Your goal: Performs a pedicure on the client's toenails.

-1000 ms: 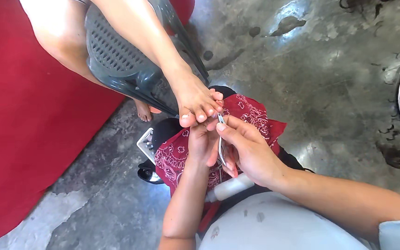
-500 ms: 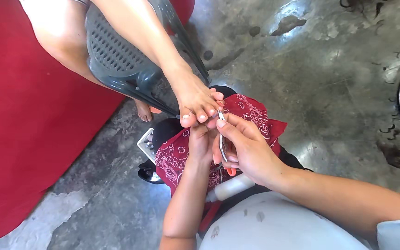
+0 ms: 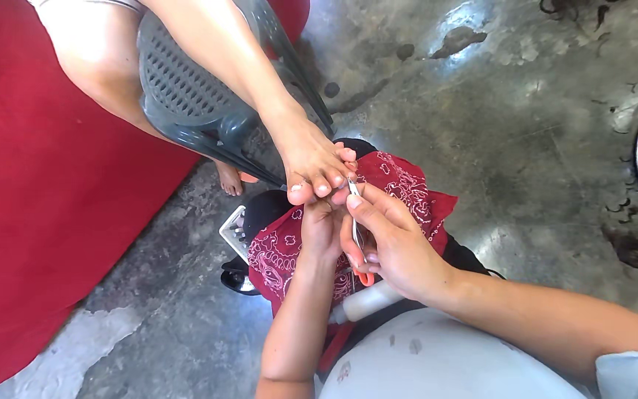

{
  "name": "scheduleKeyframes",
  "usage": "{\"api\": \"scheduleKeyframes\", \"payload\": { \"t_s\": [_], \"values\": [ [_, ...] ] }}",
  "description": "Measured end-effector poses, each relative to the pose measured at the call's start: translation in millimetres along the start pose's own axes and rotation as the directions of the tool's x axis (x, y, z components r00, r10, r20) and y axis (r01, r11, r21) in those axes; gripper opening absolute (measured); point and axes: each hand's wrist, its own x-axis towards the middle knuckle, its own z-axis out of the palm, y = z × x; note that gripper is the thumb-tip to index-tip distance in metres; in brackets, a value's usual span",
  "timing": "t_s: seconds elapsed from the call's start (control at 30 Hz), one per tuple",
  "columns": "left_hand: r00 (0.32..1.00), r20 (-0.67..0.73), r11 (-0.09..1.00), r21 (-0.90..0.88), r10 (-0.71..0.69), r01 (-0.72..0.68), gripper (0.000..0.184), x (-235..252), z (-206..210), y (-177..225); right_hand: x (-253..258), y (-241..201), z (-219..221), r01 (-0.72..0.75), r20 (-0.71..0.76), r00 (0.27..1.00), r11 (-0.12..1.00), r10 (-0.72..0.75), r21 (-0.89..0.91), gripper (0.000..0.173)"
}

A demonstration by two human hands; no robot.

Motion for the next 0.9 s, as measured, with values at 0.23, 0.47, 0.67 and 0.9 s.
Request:
{"api": "scheduleKeyframes", "payload": {
  "t_s": [0.23,0.47,0.67,0.9],
  "values": [
    [0.998,0.034,0.998,0.017,-0.056,0.056,0.032,-3.1,-6.9,0.0,2.0,1.2,-1.2,0.0,0.019,1.0,0.994,-0.002,0.109,0.029],
    [1.0,-0.007,1.0,0.026,-0.008,0.008,0.033,-1.2,-14.7,-0.9,1.5,-1.6,2.2,-0.004,-0.021,1.0,0.998,0.005,0.057,0.027],
    [1.0,0.012,1.0,0.002,-0.014,0.014,0.03,-0.5,-6.4,-0.4,1.6,0.8,1.5,0.001,-0.002,1.0,0.996,-0.001,0.086,0.028],
    [1.0,0.005,0.997,0.075,0.025,-0.025,0.026,-2.3,-11.4,-1.0,6.9,-1.1,-1.7,0.028,-0.001,1.0,0.984,-0.028,0.175,0.035]
  ]
}}
